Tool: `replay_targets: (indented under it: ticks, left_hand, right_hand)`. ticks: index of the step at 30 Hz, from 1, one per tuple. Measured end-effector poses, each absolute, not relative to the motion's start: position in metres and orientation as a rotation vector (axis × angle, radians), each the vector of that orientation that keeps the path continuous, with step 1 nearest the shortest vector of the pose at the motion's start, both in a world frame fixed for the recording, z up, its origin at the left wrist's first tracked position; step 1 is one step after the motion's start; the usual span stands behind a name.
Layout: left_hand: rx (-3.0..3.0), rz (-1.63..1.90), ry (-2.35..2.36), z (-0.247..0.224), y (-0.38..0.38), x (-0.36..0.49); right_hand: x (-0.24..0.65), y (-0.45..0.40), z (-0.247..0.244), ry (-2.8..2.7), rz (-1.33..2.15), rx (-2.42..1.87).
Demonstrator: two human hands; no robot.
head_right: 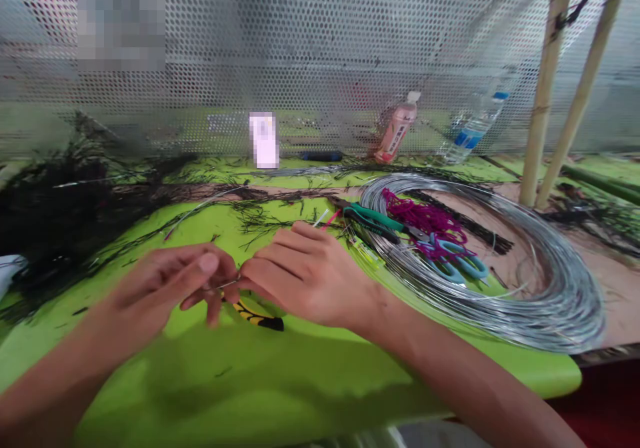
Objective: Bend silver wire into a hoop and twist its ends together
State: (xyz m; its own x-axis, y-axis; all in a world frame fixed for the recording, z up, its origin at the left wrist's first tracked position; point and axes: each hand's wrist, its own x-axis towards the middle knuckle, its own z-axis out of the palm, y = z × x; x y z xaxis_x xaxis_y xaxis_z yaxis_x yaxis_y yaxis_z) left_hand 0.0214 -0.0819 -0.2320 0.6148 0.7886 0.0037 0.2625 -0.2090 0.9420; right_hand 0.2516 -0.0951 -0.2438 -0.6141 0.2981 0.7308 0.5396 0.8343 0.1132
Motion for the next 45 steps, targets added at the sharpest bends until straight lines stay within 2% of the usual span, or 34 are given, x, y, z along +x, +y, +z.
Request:
replay_targets:
  ticks: [4, 9, 15, 24, 31, 38, 45]
  left_hand:
    - [1.715, 0.429, 0.82, -0.233, -0.074, 0.022]
    - [1.72, 0.4, 0.819, -0.232, -0.074, 0.023]
    - [1.874, 0.558, 0.907, -0.23, -0.085, 0.03]
    - [2.797, 1.131, 0.871, -0.247, -0.097, 0.032]
    - [2.771, 1.158, 0.921, -0.248, -0.102, 0.037]
    - [2.661, 1.054, 0.939, -0.242, -0.103, 0.033]
    - [2.846, 1.051, 0.948, -0.248, -0.103, 0.034]
  right_hand:
    - [0.252, -0.095, -0.246, -2.278, -0.478, -0.582]
    - [0.252, -0.096, -0.247, -2.27, -0.45, -0.586]
    - [0.253, -0.097, -0.243, -2.273, -0.295, -0.643]
    - [0.257, -0.097, -0.241, -2.293, 0.06, -0.746]
    - [0.263, -0.099, -0.233, -2.275, 0.388, -0.841]
    - [0.257, -0.101, -0.233, -2.288, 0.151, -0.778]
    - [0.255, -0.108, -0.227, -2.263, 0.385, -0.949]
